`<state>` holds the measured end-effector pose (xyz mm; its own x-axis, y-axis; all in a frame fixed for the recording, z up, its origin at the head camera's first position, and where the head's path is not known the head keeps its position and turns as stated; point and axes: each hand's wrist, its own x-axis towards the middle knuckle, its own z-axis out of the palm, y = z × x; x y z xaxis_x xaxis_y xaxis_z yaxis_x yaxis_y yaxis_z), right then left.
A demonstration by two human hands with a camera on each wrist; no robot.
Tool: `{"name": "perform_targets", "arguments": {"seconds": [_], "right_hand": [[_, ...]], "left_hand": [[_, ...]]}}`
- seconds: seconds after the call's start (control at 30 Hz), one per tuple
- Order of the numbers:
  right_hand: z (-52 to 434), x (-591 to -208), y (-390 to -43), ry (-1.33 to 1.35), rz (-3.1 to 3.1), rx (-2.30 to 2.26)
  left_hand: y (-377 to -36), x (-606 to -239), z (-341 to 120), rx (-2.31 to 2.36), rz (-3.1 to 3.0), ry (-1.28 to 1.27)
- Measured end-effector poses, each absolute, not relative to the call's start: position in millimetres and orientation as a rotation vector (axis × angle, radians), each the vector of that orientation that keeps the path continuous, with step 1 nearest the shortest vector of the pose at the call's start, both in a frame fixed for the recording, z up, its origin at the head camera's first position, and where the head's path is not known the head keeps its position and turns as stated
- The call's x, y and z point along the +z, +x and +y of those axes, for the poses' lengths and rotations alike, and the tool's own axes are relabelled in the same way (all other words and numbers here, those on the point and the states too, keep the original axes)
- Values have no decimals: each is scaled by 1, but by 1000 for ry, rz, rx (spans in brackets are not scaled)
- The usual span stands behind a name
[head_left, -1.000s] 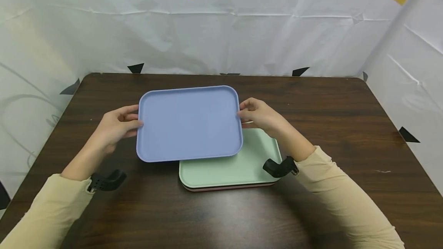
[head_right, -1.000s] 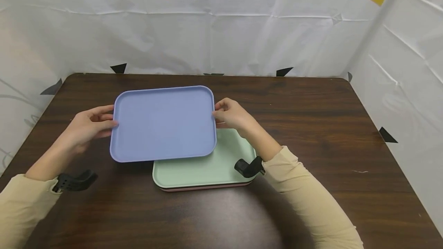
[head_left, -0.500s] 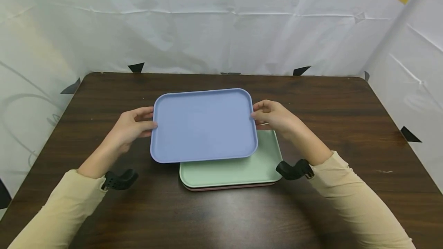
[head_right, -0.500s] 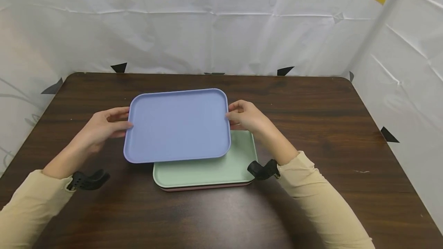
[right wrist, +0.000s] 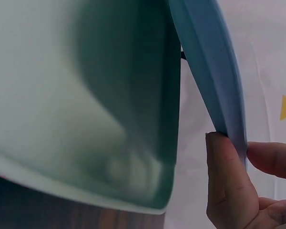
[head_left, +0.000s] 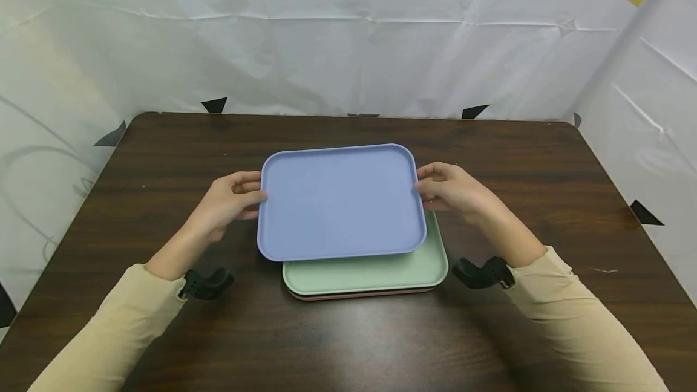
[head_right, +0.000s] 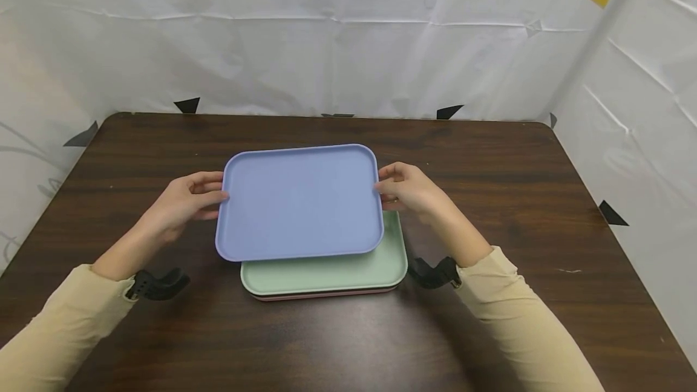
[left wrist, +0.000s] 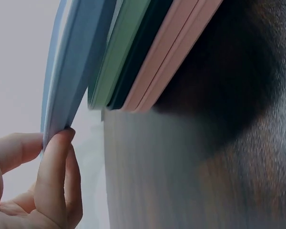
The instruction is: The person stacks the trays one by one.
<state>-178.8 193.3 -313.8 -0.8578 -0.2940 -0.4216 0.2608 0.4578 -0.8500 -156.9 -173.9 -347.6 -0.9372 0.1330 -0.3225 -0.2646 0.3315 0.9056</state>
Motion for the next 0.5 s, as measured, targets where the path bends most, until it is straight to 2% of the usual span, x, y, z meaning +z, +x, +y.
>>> {"name": "perform_targets", "arguments": {"seconds": [0.5], "right_hand": [[214, -321, -174, 1, 2147, -1403]], "left_hand": [[-161, -354, -155, 1655, 2280, -100]]}}
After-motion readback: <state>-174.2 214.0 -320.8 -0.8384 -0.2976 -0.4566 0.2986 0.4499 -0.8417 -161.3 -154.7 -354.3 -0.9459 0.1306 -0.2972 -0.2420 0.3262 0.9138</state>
